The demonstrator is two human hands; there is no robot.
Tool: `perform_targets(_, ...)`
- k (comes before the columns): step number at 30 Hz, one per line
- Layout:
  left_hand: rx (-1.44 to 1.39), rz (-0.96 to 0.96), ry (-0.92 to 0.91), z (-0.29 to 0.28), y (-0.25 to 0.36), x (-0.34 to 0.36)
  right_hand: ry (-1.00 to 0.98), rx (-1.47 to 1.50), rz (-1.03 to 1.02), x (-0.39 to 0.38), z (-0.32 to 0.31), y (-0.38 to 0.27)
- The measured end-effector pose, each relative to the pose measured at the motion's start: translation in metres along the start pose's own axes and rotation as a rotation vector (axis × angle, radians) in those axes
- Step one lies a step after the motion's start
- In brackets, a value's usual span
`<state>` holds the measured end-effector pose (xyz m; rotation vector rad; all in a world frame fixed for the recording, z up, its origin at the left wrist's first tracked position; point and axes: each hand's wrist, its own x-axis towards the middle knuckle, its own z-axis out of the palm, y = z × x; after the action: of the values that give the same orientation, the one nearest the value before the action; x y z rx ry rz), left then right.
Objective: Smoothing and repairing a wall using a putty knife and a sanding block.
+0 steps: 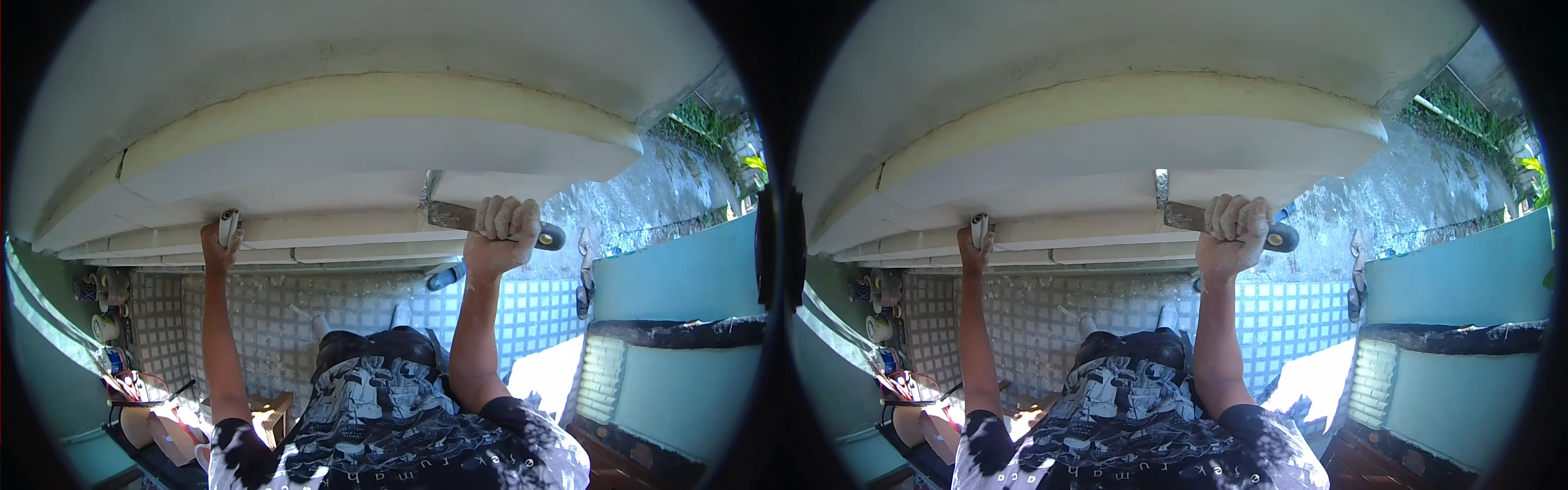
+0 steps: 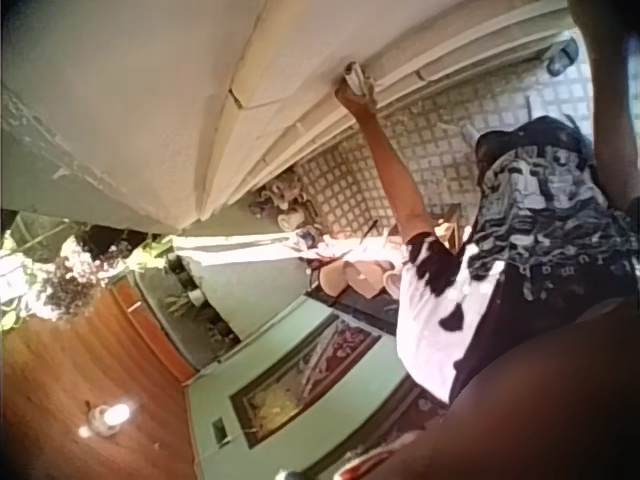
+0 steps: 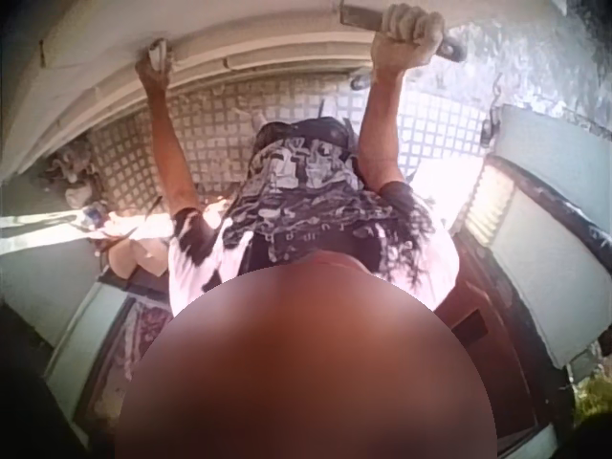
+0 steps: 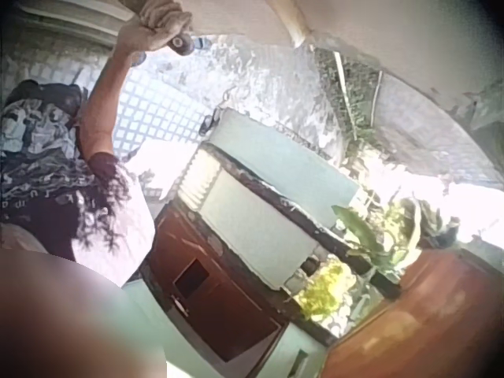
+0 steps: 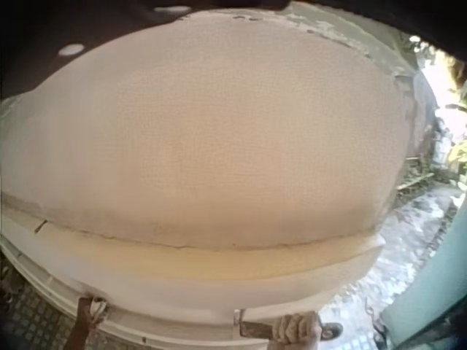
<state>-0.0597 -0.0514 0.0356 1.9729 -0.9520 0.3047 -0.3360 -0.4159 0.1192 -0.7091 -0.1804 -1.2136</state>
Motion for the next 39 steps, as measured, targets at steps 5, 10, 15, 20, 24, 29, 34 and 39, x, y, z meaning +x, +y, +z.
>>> perform_targets(5,-0.005,-0.157,0.016,-0.002,-0.022,-0.013,0.159,-0.017,-0.175,0.006,0.02,-0.01)
perform_targets(10,0.024,-0.085,0.053,0.002,-0.031,-0.02,0.202,-0.225,-0.148,-0.03,0.009,0.013)
perform_targets(15,-0.042,-0.117,0.011,0.001,-0.018,-0.01,0.126,-0.085,-0.045,-0.009,0.01,0.003)
perform_targets(20,-0.1,-0.128,0.023,0.001,-0.013,-0.01,0.142,0.008,0.148,-0.004,0.001,-0.011)
perform_targets(24,-0.167,-0.191,0.009,0.003,0.0,-0.007,0.032,0.036,-0.066,0.011,0.028,-0.041)
perform_targets(29,-0.172,-0.277,-0.108,0.003,0.017,0.003,-0.075,-0.027,-0.406,0.021,0.061,-0.053)
perform_targets(34,0.021,-0.097,-0.07,0.0,-0.003,-0.003,0.033,-0.063,-0.267,-0.003,0.055,-0.034)
perform_targets(39,0.058,0.017,-0.024,0.003,0.004,0.004,-0.028,-0.023,-0.292,0.025,0.082,-0.026)
